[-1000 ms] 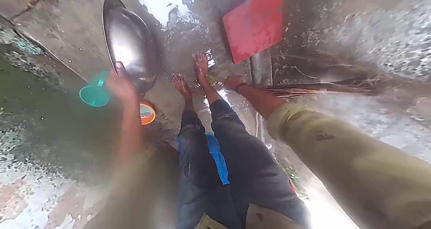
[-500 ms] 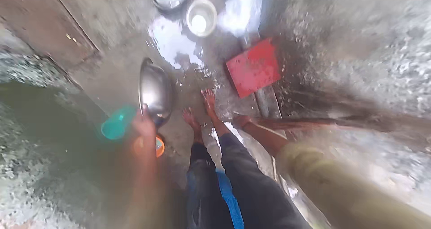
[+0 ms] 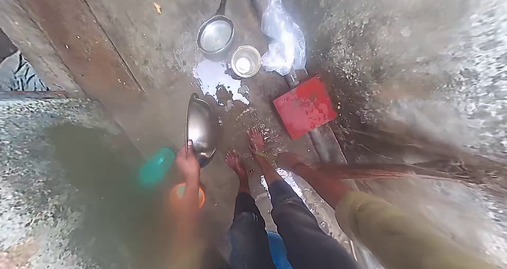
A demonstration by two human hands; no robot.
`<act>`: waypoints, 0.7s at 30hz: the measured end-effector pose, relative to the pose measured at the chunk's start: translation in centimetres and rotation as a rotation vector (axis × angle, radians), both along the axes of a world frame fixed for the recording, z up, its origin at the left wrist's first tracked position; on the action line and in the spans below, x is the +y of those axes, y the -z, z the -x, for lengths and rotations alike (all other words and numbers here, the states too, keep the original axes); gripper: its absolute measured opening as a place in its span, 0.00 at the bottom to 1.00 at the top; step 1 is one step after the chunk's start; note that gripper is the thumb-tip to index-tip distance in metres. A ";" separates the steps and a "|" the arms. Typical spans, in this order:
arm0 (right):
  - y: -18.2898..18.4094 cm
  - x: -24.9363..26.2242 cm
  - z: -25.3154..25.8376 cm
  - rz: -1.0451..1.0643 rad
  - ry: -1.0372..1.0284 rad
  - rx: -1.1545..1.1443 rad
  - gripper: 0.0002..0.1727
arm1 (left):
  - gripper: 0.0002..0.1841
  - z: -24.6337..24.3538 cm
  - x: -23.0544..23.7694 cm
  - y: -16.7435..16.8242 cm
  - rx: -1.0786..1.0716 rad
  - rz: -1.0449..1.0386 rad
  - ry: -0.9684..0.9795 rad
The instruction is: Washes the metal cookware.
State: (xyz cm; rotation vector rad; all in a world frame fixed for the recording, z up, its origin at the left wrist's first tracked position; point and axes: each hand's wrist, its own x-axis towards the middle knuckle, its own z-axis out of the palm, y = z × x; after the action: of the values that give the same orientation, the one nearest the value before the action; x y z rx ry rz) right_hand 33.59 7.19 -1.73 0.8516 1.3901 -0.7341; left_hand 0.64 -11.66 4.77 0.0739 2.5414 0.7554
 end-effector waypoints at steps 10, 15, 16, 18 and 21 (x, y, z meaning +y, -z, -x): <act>4.3 5.2 1.8 -0.133 0.136 0.094 0.32 | 0.23 1.6 1.1 -2.2 0.004 0.034 0.015; 3.5 8.6 4.0 -0.180 0.149 0.150 0.30 | 0.23 1.6 1.6 -1.8 -0.005 0.035 0.009; 2.9 9.2 4.7 -0.185 0.159 0.172 0.29 | 0.23 1.5 1.6 -1.9 -0.003 0.044 0.011; 2.5 10.4 6.3 -0.209 0.186 0.231 0.27 | 0.23 1.4 2.0 -2.3 0.006 0.049 0.020; 0.3 12.0 8.9 -0.211 0.169 0.358 0.29 | 0.23 1.1 2.3 -3.3 0.020 0.034 0.015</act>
State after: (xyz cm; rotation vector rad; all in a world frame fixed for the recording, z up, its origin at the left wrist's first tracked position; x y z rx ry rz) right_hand 24.64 19.19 -1.99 1.0479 1.7521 -0.9129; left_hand -0.48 -9.32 8.10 0.0891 2.5686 0.7090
